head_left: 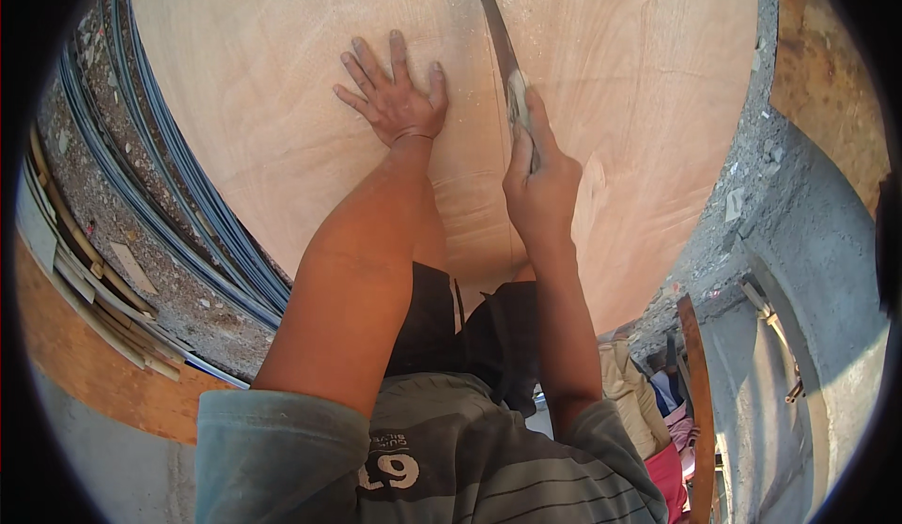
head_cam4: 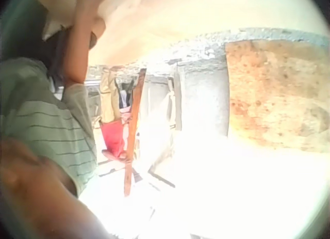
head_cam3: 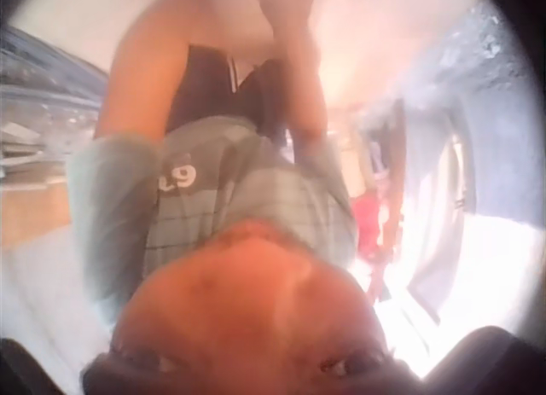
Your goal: The person uses a hand saw to cut through a sheet of plywood, using their other hand to steady the wood.
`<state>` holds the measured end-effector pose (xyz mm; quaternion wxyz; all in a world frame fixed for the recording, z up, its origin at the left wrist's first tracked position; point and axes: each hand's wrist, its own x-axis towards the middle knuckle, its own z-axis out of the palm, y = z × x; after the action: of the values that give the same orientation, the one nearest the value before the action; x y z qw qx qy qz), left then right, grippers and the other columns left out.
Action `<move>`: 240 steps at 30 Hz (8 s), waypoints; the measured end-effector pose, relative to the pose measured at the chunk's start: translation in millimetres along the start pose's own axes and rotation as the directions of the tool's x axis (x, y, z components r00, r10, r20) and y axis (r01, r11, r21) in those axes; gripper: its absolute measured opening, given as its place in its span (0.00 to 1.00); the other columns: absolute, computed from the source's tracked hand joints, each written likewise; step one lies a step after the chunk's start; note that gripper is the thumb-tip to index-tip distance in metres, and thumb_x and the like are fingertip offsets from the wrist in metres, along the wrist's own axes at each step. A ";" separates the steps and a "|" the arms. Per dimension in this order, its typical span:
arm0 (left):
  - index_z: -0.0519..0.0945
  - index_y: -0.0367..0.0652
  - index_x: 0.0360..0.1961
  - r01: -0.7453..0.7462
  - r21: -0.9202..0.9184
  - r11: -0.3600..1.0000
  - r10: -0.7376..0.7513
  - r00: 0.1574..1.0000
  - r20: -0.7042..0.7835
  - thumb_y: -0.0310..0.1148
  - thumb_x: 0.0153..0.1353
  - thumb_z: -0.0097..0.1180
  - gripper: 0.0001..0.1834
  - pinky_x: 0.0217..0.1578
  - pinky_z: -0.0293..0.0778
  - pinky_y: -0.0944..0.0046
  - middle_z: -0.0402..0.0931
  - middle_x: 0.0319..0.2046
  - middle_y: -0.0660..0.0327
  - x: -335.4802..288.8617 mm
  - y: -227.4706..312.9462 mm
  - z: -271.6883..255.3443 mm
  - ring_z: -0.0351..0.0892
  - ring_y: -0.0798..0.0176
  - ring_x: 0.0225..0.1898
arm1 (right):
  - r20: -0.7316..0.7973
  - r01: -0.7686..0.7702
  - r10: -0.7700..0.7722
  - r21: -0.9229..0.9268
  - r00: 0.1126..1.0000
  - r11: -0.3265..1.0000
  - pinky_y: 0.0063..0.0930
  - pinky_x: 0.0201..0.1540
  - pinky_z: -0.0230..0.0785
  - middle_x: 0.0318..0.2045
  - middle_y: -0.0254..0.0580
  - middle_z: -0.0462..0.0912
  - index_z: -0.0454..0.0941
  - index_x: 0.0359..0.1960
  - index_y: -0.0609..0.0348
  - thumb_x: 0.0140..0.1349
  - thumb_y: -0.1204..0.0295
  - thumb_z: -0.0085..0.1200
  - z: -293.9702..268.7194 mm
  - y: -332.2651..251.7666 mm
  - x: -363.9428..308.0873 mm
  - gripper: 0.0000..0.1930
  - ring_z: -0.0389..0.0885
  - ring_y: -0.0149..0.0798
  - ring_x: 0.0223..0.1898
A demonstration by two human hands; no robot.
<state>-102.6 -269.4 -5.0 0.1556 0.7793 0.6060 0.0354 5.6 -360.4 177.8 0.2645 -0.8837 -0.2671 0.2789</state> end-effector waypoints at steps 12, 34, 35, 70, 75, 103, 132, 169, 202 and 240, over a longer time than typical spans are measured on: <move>0.63 0.61 0.80 -0.011 0.014 1.000 0.010 1.000 0.014 0.60 0.66 0.53 0.43 0.75 0.22 0.23 0.41 0.84 0.45 1.6 11.0 -0.3 0.31 0.37 0.84 | -0.007 0.077 -0.077 -0.080 0.997 0.994 0.41 0.27 0.71 0.26 0.62 0.81 0.76 0.70 0.55 0.72 0.79 0.54 10.4 7.1 22.7 0.24 0.80 0.52 0.21; 0.62 0.62 0.80 0.005 0.051 0.999 -0.006 1.000 0.018 0.61 0.67 0.52 0.42 0.75 0.22 0.24 0.40 0.83 0.46 -1.7 3.8 -1.4 0.31 0.37 0.84 | 0.060 0.059 -0.052 -0.133 0.997 0.989 0.34 0.43 0.78 0.46 0.63 0.86 0.74 0.70 0.67 0.72 0.80 0.50 -64.1 38.4 -112.7 0.24 0.88 0.53 0.42; 0.62 0.62 0.80 0.001 0.048 0.999 -0.002 1.000 0.015 0.61 0.67 0.52 0.42 0.75 0.22 0.24 0.40 0.83 0.46 0.3 6.6 0.1 0.31 0.37 0.84 | 0.025 0.081 -0.079 -0.107 0.997 0.991 0.35 0.42 0.78 0.45 0.63 0.86 0.74 0.69 0.67 0.72 0.80 0.50 -58.2 42.3 -105.6 0.24 0.87 0.53 0.40; 0.65 0.63 0.79 -0.017 -0.020 1.000 0.017 1.000 -0.012 0.61 0.66 0.51 0.41 0.75 0.23 0.21 0.42 0.83 0.44 -5.3 11.6 5.0 0.33 0.36 0.84 | 0.012 0.021 -0.021 -0.052 1.000 0.998 0.40 0.29 0.73 0.28 0.61 0.84 0.76 0.70 0.58 0.71 0.79 0.55 4.8 23.2 9.8 0.25 0.83 0.53 0.23; 0.62 0.63 0.81 -0.004 0.018 1.000 0.004 1.000 -0.017 0.61 0.68 0.50 0.42 0.75 0.22 0.23 0.41 0.84 0.47 3.1 2.1 4.1 0.30 0.38 0.84 | 0.005 0.033 -0.033 -0.052 0.999 0.998 0.38 0.31 0.75 0.28 0.60 0.85 0.76 0.69 0.61 0.71 0.81 0.54 -29.0 40.9 -92.2 0.25 0.84 0.52 0.24; 0.63 0.63 0.80 0.003 0.010 1.000 -0.003 1.000 -0.025 0.61 0.68 0.51 0.41 0.75 0.22 0.24 0.41 0.83 0.46 -5.1 -2.7 7.0 0.32 0.37 0.84 | -0.005 0.057 -0.057 -0.048 0.998 0.997 0.39 0.27 0.72 0.27 0.60 0.84 0.77 0.70 0.55 0.71 0.80 0.54 -0.5 37.9 -42.9 0.25 0.81 0.52 0.21; 0.63 0.63 0.80 -0.016 0.009 1.000 0.017 0.999 -0.028 0.62 0.69 0.49 0.40 0.75 0.22 0.24 0.41 0.83 0.47 -5.0 -1.7 4.4 0.31 0.37 0.84 | 0.037 -0.038 0.039 -0.021 0.999 0.999 0.35 0.30 0.75 0.31 0.62 0.86 0.78 0.68 0.59 0.72 0.79 0.54 -9.7 50.0 -60.2 0.22 0.85 0.46 0.23; 0.62 0.62 0.81 -0.039 0.007 0.999 0.039 0.999 -0.025 0.63 0.70 0.48 0.41 0.76 0.21 0.26 0.41 0.83 0.46 -11.2 12.8 13.9 0.31 0.37 0.84 | -0.042 0.025 -0.026 -0.009 0.999 1.000 0.34 0.31 0.76 0.32 0.59 0.87 0.77 0.69 0.60 0.71 0.81 0.55 -16.2 100.4 -93.6 0.25 0.83 0.43 0.22; 0.61 0.59 0.81 0.014 0.108 0.994 -0.011 1.000 -0.029 0.59 0.72 0.47 0.40 0.78 0.25 0.28 0.39 0.84 0.49 -11.0 28.7 -21.6 0.33 0.41 0.85 | -0.691 -0.764 0.474 -0.179 0.546 0.619 0.70 0.77 0.41 0.83 0.52 0.50 0.56 0.82 0.43 0.79 0.41 0.38 11.4 327.0 -84.0 0.36 0.47 0.55 0.83; 0.31 0.57 0.85 -0.185 0.115 0.976 0.082 0.802 0.591 0.76 0.51 0.65 0.75 0.70 0.18 0.16 0.12 0.82 0.43 -260.0 -58.7 -46.2 0.07 0.35 0.81 | -0.569 -0.648 0.472 -0.148 0.674 0.747 0.79 0.77 0.24 0.83 0.63 0.37 0.47 0.84 0.49 0.74 0.32 0.36 9.8 332.2 -107.5 0.47 0.31 0.65 0.84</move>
<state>-237.0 -495.9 56.8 0.2649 0.8036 0.4734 -0.2449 31.8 -662.2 3.9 0.0681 -0.9943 0.0552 0.0602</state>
